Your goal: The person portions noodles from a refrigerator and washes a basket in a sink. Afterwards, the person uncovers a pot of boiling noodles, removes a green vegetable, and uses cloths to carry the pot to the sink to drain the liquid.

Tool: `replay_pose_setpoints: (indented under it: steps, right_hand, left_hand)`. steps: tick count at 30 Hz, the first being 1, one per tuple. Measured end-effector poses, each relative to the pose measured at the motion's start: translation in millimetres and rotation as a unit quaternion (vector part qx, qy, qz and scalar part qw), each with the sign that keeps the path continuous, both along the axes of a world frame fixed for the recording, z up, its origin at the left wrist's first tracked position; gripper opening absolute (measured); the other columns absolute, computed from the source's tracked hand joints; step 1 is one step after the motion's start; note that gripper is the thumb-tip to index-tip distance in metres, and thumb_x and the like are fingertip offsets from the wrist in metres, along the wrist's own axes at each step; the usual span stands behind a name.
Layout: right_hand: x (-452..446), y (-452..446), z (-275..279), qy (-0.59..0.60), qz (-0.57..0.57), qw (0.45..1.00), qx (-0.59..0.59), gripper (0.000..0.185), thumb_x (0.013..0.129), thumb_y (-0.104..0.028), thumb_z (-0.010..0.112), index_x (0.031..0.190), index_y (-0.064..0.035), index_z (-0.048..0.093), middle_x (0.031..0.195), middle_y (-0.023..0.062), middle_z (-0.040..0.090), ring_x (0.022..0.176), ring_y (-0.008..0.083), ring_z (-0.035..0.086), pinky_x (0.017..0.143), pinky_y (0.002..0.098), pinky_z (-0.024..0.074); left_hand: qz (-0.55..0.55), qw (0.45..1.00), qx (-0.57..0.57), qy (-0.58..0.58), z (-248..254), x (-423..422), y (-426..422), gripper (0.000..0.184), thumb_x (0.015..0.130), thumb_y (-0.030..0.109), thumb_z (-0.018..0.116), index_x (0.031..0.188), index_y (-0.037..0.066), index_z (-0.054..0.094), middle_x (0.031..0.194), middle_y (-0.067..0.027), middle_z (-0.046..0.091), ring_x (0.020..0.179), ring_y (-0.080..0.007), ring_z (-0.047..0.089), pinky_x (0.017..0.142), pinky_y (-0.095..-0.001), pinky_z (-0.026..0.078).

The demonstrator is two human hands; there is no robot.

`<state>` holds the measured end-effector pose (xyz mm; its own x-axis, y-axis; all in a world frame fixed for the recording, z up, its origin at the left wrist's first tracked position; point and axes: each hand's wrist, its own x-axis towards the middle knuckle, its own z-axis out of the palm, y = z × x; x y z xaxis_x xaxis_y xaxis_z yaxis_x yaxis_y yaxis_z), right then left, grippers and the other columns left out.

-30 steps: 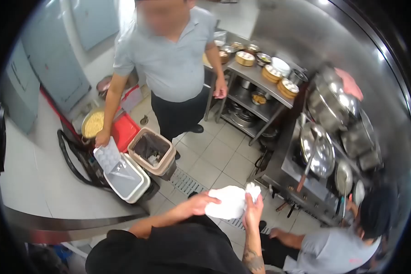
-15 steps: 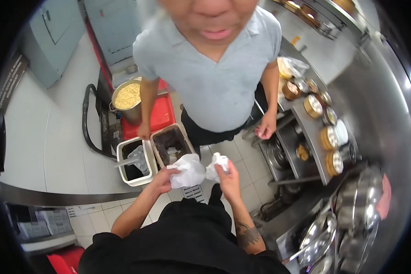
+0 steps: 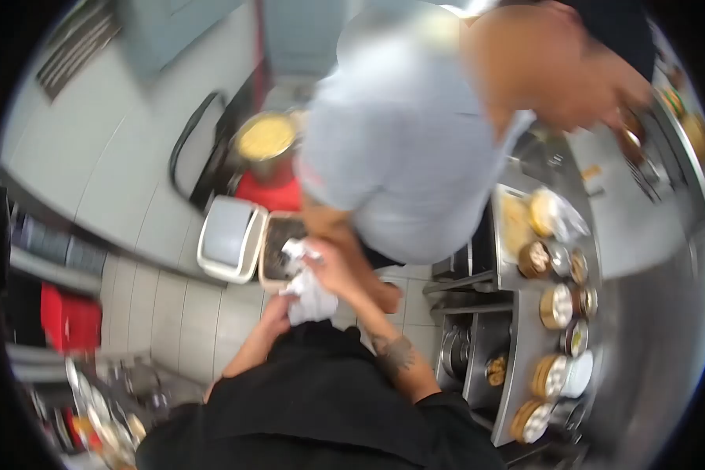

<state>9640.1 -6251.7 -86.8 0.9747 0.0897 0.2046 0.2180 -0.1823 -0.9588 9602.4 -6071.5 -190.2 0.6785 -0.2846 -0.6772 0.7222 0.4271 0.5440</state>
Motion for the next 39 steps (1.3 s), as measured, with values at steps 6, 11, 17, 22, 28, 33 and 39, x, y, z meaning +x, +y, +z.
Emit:
replay_pose_setpoints:
  steps: [6, 11, 17, 22, 28, 33, 39]
  right_hand:
    - [6, -23, 26, 0.087, -0.060, 0.992, 0.075, 0.019, 0.087, -0.005, 0.058, 0.105, 0.0015, 0.060, 0.091, 0.0027, 0.065, 0.081, 0.0070, 0.057, 0.069, 0.0240, 0.0468]
    - [58, -46, -3, 0.046, -0.066, 0.997, 0.017, 0.020, 0.085, -0.003, 0.056, 0.104, -0.0007, 0.060, 0.090, 0.0029, 0.064, 0.080, 0.0086, 0.057, 0.070, 0.0236, 0.0459]
    - [81, -118, -30, 0.130, -0.150, 0.979, 0.054, 0.019, 0.087, -0.003, 0.055, 0.106, 0.0001, 0.058, 0.088, 0.0030, 0.062, 0.083, 0.0092, 0.056, 0.073, 0.0247, 0.0461]
    - [87, -99, -27, 0.167, -0.071, 0.982, 0.045, 0.021, 0.088, -0.003, 0.052, 0.108, -0.0001, 0.057, 0.092, 0.0036, 0.061, 0.088, 0.0098, 0.055, 0.079, 0.0250, 0.0448]
    - [115, -115, -23, 0.138, -0.164, 0.975, 0.060, 0.022, 0.087, -0.001, 0.050, 0.109, 0.0001, 0.057, 0.092, 0.0063, 0.062, 0.085, 0.0106, 0.055, 0.077, 0.0257, 0.0454]
    - [108, -120, -44, 0.153, -0.175, 0.972, 0.011, 0.020, 0.087, -0.001, 0.052, 0.105, 0.0002, 0.059, 0.090, 0.0046, 0.062, 0.084, 0.0106, 0.055, 0.075, 0.0256, 0.0457]
    - [94, -120, -60, 0.188, -0.200, 0.961, -0.041, 0.018, 0.086, -0.003, 0.054, 0.104, -0.0004, 0.059, 0.083, 0.0078, 0.063, 0.078, 0.0116, 0.057, 0.072, 0.0278, 0.0466]
  left_hand:
    - [0.159, 0.982, 0.082, -0.056, 20, -10, 33, 0.032, 0.078, -0.004, 0.049, 0.109, -0.002, 0.053, 0.099, -0.0121, 0.062, 0.091, -0.0234, 0.062, 0.081, -0.0353, 0.052]
    - [0.213, 0.972, 0.096, -0.025, 17, 20, 29, 0.034, 0.078, -0.006, 0.047, 0.112, -0.005, 0.050, 0.105, -0.0151, 0.060, 0.095, -0.0266, 0.062, 0.084, -0.0385, 0.053]
    - [0.194, 0.979, 0.062, 0.002, -10, 122, -12, 0.035, 0.079, -0.006, 0.047, 0.113, -0.004, 0.050, 0.106, -0.0163, 0.059, 0.095, -0.0278, 0.061, 0.082, -0.0401, 0.053]
    - [0.148, 0.987, 0.055, -0.008, -18, 192, -54, 0.035, 0.079, -0.006, 0.047, 0.113, -0.004, 0.049, 0.106, -0.0162, 0.059, 0.095, -0.0273, 0.061, 0.080, -0.0394, 0.053]
    - [0.111, 0.993, 0.035, -0.006, 5, 219, -75, 0.038, 0.080, -0.006, 0.047, 0.117, -0.005, 0.047, 0.110, -0.0161, 0.058, 0.098, -0.0278, 0.061, 0.084, -0.0382, 0.052]
    - [0.135, 0.990, 0.028, -0.010, -9, 191, -48, 0.036, 0.080, -0.005, 0.047, 0.116, -0.005, 0.048, 0.109, -0.0156, 0.059, 0.098, -0.0277, 0.062, 0.085, -0.0384, 0.052]
    - [0.241, 0.966, 0.085, 0.030, -7, 99, 4, 0.041, 0.081, -0.004, 0.048, 0.122, -0.006, 0.046, 0.115, -0.0167, 0.058, 0.104, -0.0299, 0.060, 0.089, -0.0398, 0.050]
